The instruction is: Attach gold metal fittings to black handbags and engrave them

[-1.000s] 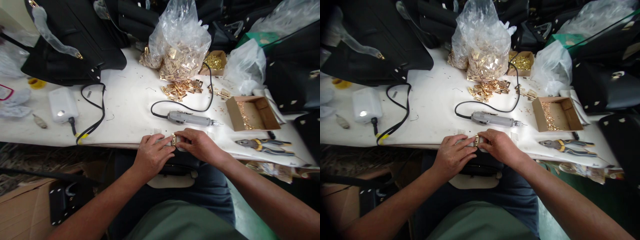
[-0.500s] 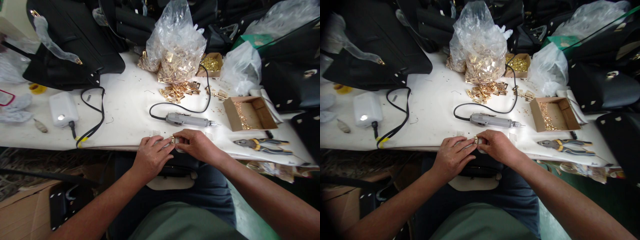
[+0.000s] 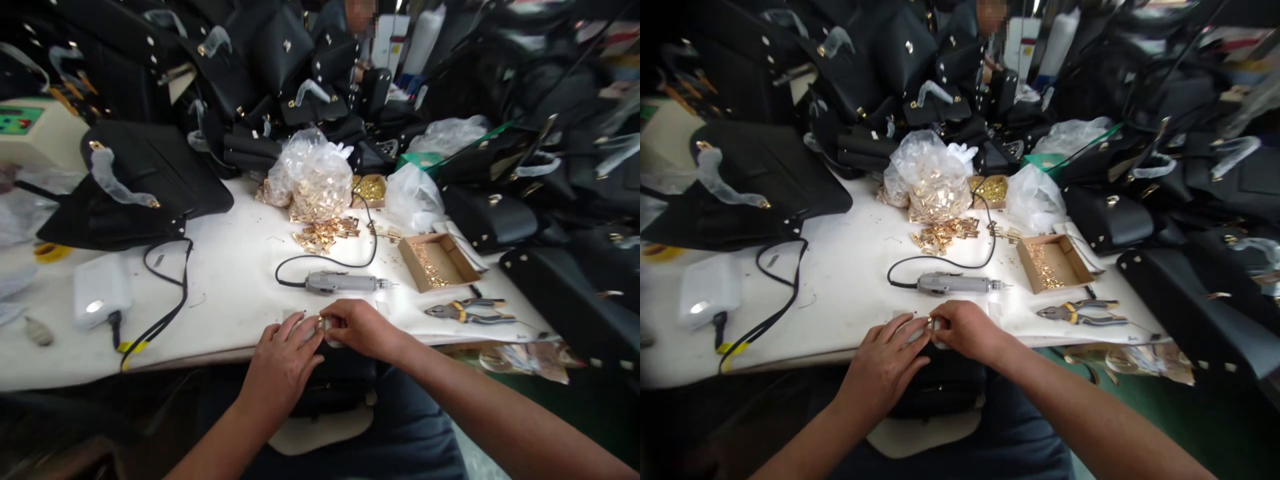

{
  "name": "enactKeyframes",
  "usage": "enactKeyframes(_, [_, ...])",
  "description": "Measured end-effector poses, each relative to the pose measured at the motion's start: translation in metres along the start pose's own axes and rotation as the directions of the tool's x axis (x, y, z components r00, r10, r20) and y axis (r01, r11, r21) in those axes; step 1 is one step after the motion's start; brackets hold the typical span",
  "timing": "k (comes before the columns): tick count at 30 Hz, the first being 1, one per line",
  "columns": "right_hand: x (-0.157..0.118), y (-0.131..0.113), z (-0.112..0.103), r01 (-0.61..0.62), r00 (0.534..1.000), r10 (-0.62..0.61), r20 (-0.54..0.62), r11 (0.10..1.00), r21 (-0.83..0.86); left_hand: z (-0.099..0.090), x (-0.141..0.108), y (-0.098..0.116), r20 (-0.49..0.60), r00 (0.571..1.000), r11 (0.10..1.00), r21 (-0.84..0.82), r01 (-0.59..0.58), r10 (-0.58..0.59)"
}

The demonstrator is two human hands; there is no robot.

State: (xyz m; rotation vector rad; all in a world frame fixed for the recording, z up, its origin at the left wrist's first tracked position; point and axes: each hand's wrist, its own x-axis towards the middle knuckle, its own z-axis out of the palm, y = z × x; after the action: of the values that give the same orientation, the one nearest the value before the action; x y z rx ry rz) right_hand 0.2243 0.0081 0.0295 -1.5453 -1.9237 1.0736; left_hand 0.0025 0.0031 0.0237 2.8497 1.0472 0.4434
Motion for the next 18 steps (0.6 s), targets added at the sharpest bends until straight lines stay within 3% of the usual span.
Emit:
enactKeyframes(4, [0.003, -0.004, -0.002, 0.023, 1.0, -0.024, -0.007, 0.998, -0.055, 0.005, 0.0, -0.005, -0.055, 0.997, 0.998, 0.048, -0.048, 0.051])
enactKeyframes(7, [0.001, -0.008, -0.007, 0.024, 0.998, -0.022, 0.053, 0.999, -0.025, 0.005, 0.002, -0.006, -0.067, 0.995, 0.995, 0.073, -0.064, 0.069])
enactKeyframes(10, [-0.007, -0.01, -0.02, 0.023, 0.998, -0.025, -0.057, 0.999, -0.034, 0.003, 0.003, -0.005, -0.055, 0.995, 0.993, 0.096, -0.072, 0.078])
enactKeyframes(14, [-0.014, -0.003, -0.046, -0.021, 0.939, -0.094, -0.33, 0.944, -0.329, 0.003, 0.003, -0.004, -0.039, 0.996, 0.989, 0.125, -0.077, 0.083])
enactKeyframes(16, [-0.01, 0.003, -0.055, -0.064, 0.935, -0.118, -0.335, 0.871, -0.486, 0.004, 0.003, -0.004, -0.034, 0.996, 0.986, 0.146, -0.08, 0.086])
enactKeyframes(18, [-0.001, 0.008, -0.058, -0.071, 0.957, -0.114, -0.268, 0.801, -0.594, 0.005, 0.002, -0.004, -0.028, 0.995, 0.984, 0.158, -0.086, 0.092])
